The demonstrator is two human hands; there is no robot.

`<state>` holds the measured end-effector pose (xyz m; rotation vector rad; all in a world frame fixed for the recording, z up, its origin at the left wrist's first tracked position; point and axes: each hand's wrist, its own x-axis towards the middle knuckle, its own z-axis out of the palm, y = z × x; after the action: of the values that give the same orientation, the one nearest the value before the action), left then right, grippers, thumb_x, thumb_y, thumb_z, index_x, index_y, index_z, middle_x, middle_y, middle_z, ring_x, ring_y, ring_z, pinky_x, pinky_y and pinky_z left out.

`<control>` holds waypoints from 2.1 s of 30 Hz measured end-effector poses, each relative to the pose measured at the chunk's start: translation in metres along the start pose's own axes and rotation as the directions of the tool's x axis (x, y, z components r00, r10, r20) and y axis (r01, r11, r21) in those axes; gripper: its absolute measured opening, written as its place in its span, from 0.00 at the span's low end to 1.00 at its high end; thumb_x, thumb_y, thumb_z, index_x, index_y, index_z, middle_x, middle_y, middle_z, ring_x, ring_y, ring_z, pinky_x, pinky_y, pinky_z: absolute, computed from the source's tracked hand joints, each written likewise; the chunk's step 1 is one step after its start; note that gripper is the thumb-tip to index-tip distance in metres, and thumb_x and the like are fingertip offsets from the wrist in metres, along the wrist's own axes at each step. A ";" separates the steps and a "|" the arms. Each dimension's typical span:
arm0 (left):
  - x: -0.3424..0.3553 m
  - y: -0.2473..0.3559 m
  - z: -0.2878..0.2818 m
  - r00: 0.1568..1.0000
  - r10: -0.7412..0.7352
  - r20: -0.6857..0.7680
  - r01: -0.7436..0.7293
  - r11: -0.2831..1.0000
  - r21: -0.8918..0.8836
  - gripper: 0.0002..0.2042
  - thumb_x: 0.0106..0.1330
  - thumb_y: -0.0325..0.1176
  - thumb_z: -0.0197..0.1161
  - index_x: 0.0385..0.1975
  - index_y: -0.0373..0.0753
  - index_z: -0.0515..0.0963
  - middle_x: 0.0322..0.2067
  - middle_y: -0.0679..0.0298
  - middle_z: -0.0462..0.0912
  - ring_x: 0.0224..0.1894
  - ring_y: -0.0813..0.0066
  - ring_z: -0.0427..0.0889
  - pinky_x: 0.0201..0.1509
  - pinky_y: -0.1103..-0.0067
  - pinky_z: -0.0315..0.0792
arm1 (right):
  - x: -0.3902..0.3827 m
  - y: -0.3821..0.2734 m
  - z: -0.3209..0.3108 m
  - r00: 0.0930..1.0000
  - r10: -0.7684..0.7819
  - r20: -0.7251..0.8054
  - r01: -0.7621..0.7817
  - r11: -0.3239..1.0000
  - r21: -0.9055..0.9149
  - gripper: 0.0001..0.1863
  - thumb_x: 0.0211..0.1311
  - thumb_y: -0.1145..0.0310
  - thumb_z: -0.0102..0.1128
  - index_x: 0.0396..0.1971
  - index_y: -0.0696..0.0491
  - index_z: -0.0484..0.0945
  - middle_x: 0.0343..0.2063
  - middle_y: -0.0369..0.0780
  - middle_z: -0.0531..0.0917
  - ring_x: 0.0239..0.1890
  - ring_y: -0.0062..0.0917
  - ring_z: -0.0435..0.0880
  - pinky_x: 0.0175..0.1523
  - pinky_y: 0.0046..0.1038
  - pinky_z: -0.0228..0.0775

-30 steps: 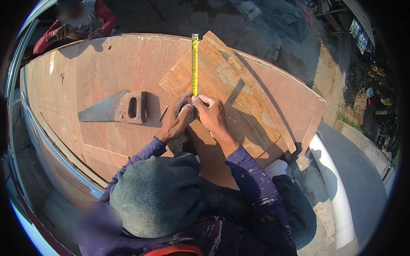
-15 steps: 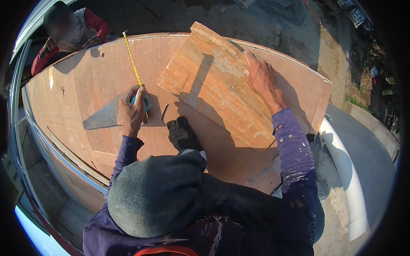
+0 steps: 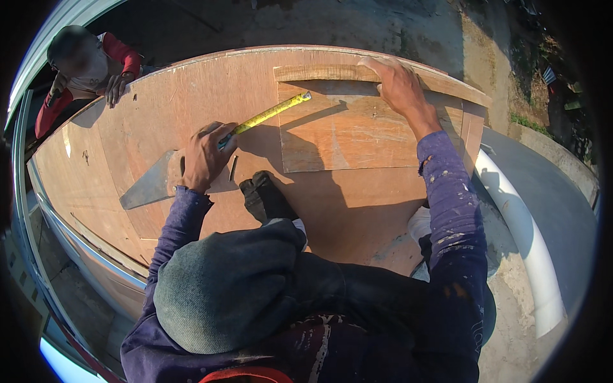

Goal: The recorder uses a hand saw to cut a curved piece of plywood and then uses a tape measure to mark dimensions on a piece of wood.

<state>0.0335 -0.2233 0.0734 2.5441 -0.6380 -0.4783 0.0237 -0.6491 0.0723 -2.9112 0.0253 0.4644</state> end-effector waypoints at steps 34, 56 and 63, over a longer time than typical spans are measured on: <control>0.079 -0.045 -0.010 0.961 0.274 0.020 -0.274 0.948 0.164 0.14 0.66 0.40 0.69 0.48 0.42 0.86 0.40 0.60 0.86 0.42 0.60 0.84 0.49 0.68 0.80 | 0.001 -0.160 0.066 0.732 0.637 0.242 -0.337 0.031 0.941 0.12 0.60 0.74 0.68 0.35 0.70 0.81 0.26 0.47 0.88 0.25 0.24 0.89 0.30 0.20 0.83; 0.065 -0.043 -0.020 0.980 0.187 0.065 -0.189 0.982 0.015 0.13 0.69 0.38 0.65 0.43 0.34 0.85 0.37 0.56 0.85 0.38 0.59 0.86 0.46 0.69 0.80 | -0.004 -0.169 0.062 0.793 0.504 0.341 -0.230 -0.271 0.935 0.15 0.68 0.76 0.61 0.46 0.73 0.71 0.30 0.52 0.84 0.28 0.36 0.90 0.32 0.30 0.89; 0.077 -0.042 -0.011 0.962 0.269 -0.041 -0.264 0.960 0.089 0.11 0.67 0.33 0.63 0.43 0.34 0.85 0.36 0.56 0.85 0.37 0.58 0.85 0.44 0.70 0.79 | 0.004 -0.174 0.075 0.738 0.594 0.319 -0.087 -0.386 0.918 0.12 0.66 0.83 0.58 0.44 0.72 0.67 0.34 0.55 0.83 0.30 0.38 0.90 0.34 0.32 0.90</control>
<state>0.1170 -0.2260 0.0438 2.4859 -0.9827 -0.2951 0.0126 -0.4634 0.0336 -1.0232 0.9977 -0.1198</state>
